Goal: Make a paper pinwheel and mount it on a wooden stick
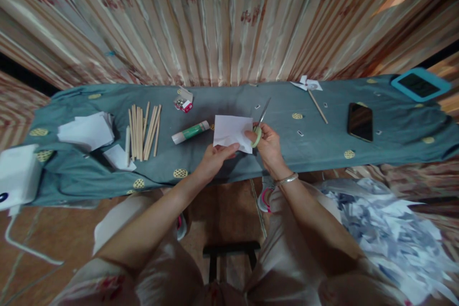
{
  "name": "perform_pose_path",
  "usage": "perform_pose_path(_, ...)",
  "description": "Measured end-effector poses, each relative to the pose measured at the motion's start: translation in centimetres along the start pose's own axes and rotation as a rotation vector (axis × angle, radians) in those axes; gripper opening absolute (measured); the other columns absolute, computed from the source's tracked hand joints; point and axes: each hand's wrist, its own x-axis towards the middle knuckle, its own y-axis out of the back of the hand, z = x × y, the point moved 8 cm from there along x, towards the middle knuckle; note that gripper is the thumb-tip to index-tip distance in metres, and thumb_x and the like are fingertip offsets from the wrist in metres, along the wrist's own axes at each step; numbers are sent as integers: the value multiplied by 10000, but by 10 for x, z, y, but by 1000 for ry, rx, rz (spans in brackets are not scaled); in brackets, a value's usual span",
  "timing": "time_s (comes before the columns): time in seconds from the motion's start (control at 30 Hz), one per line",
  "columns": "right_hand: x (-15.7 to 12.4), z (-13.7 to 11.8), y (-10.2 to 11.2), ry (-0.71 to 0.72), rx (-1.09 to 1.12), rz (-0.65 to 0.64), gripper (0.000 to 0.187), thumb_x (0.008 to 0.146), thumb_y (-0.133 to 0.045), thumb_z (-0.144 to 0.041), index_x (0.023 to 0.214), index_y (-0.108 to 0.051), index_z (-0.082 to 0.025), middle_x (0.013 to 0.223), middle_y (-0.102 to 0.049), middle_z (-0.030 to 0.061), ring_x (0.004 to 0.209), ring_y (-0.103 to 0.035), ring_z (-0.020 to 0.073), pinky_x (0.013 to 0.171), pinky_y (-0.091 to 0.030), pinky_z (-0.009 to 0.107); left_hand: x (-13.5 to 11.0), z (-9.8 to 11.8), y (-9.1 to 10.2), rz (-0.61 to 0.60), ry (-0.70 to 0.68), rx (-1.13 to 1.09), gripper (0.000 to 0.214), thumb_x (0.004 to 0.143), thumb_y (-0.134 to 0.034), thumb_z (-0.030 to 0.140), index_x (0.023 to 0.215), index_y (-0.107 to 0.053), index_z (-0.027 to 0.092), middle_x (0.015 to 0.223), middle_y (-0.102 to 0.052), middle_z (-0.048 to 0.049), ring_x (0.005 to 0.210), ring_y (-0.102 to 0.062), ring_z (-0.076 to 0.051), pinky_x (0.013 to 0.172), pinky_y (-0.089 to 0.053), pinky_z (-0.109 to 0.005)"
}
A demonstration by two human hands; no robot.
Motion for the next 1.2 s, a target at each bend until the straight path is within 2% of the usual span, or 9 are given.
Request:
perform_pose_path(0.17, -3, 7, -8, -54, 66, -43, 558, 463, -888, -460, 869, -581, -231, 710, -702, -26, 705, -663, 189, 636, -527, 309, 1, 5, 10, 168, -20, -82, 379, 527, -889, 347, 775, -711, 122, 782, -733, -62, 691, -650, -173, 644, -544, -295)
perform_pose_path(0.37, -7, 8, -11, -68, 33, -78, 519, 471, -894, -436, 842, -598, -228, 746, -710, -16, 737, -654, 182, 681, -533, 313, 4, 14, 15, 181, -83, -50, 390, 513, -878, 344, 792, -704, 133, 780, -729, -42, 664, -636, -164, 600, -507, -270)
perform_pose_path(0.7, -16, 6, -22, -87, -12, -186, 519, 516, -896, -503, 840, -617, -210, 660, -645, -45, 600, -567, 110, 591, -489, 248, 12, 29, 32, 257, -142, -54, 380, 495, -881, 317, 778, -705, 134, 770, -737, -40, 641, -640, -162, 577, -497, -263)
perform_pose_path(0.9, -31, 7, -33, -153, -97, -364, 532, 600, -811, -647, 844, -641, -205, 689, -688, -8, 597, -591, 108, 578, -478, 234, 13, 49, 44, 292, -194, -65, 366, 506, -876, 322, 782, -700, 158, 812, -745, -34, 712, -674, -182, 621, -527, -270)
perform_pose_path(1.03, -47, 10, -42, -215, -145, -539, 525, 634, -806, -628, 892, -650, -199, 745, -701, 9, 647, -617, 116, 603, -486, 230, 13, 59, 52, 326, -238, -75, 366, 513, -870, 310, 805, -708, 159, 802, -743, -24, 701, -674, -176, 587, -515, -246)
perform_pose_path(1.2, -63, 18, -49, -227, -206, -708, 503, 684, -777, -629, 898, -645, -193, 796, -707, 14, 689, -619, 116, 645, -488, 232, 14, 63, 56, 349, -265, -70, 367, 506, -864, 314, 790, -705, 144, 792, -735, -35, 671, -654, -171, 557, -504, -242)
